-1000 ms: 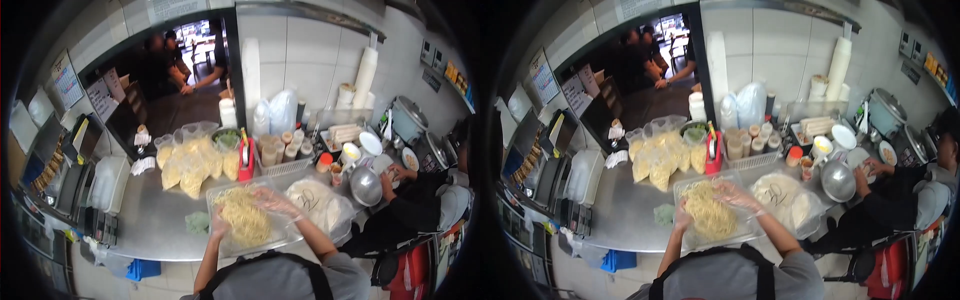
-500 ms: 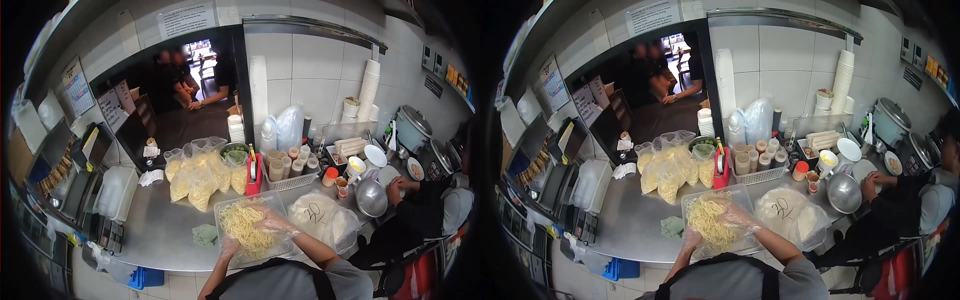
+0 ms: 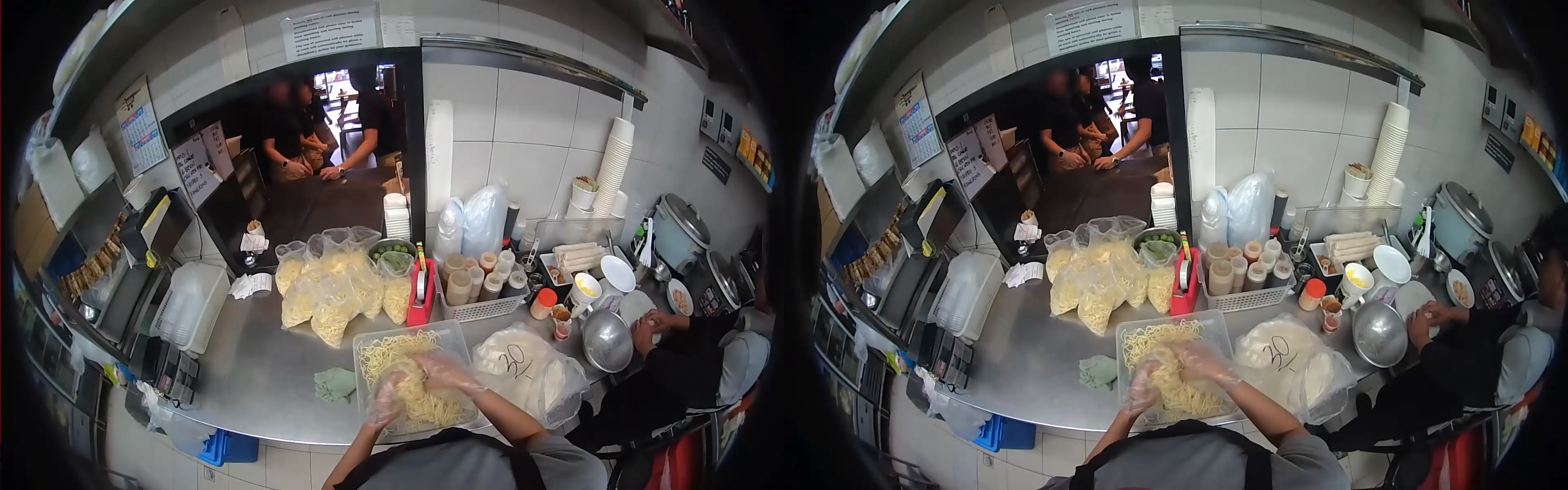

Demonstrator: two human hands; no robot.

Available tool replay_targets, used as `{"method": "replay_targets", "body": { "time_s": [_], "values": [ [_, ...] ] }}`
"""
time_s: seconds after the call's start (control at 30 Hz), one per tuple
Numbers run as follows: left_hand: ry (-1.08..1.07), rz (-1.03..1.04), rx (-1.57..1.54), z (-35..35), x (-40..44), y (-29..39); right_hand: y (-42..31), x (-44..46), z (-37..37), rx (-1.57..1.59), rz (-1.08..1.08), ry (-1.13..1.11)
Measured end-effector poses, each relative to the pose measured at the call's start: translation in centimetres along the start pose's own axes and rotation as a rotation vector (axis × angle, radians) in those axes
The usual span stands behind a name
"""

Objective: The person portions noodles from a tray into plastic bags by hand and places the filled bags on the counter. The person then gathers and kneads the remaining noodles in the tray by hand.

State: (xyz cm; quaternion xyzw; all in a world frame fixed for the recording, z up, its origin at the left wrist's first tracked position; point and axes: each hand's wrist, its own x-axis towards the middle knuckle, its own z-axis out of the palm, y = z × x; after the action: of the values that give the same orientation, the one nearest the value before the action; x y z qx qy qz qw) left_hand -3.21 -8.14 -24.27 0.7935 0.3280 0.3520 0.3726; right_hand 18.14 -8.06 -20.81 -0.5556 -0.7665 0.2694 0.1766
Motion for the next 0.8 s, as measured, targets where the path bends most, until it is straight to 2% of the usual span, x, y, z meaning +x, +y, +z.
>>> {"method": "replay_targets", "body": {
  "time_s": [0.07,0.17,0.2,0.27,0.3,0.37,0.4,0.47,0.5,0.57,0.63,0.7,0.8],
  "values": [
    [-0.096,-0.060,0.014,-0.8,1.3,2.9,1.4,0.9,2.1,0.105,0.129,-0.009],
    [-0.154,-0.112,0.032,-1.4,1.4,4.2,1.4,-0.2,3.5,-0.133,0.074,0.418],
    [-0.155,-0.120,0.041,-1.6,1.5,4.1,1.5,-0.2,3.1,-0.069,0.007,0.417],
    [-0.241,-0.024,0.159,-1.7,0.2,-0.7,1.6,-0.8,1.1,0.047,-0.132,0.407],
    [-0.281,0.020,0.214,-2.0,-0.1,-2.5,1.2,-1.1,-0.1,0.139,-0.122,0.389],
    [-0.415,-0.123,0.207,-4.8,-0.3,-0.9,-0.1,-1.7,-2.4,0.330,-0.097,0.341],
    [-0.485,-0.199,0.201,-5.5,-0.6,-0.3,-0.4,-2.3,-3.8,0.298,-0.010,0.227],
    [-0.359,-0.287,0.093,-4.5,-0.8,-2.4,-0.6,-3.7,-5.5,0.242,0.171,-0.004],
    [-0.300,-0.329,0.039,-3.8,-1.0,-3.7,-0.2,-3.8,-4.3,0.428,0.184,0.009],
    [-0.241,-0.478,-0.469,-1.9,-1.0,-5.2,1.6,-3.4,-0.5,0.788,0.203,0.048],
    [-0.166,-0.457,-0.601,0.4,-0.7,-6.9,2.3,-2.5,2.5,0.584,0.147,0.164],
    [-0.087,-0.286,-0.348,2.1,-0.3,-8.5,1.3,-2.0,2.3,0.484,0.083,0.202],
    [0.066,-0.390,-0.289,0.5,0.9,-5.1,-2.8,-2.7,-2.0,0.522,0.005,0.192]
  ]
}}
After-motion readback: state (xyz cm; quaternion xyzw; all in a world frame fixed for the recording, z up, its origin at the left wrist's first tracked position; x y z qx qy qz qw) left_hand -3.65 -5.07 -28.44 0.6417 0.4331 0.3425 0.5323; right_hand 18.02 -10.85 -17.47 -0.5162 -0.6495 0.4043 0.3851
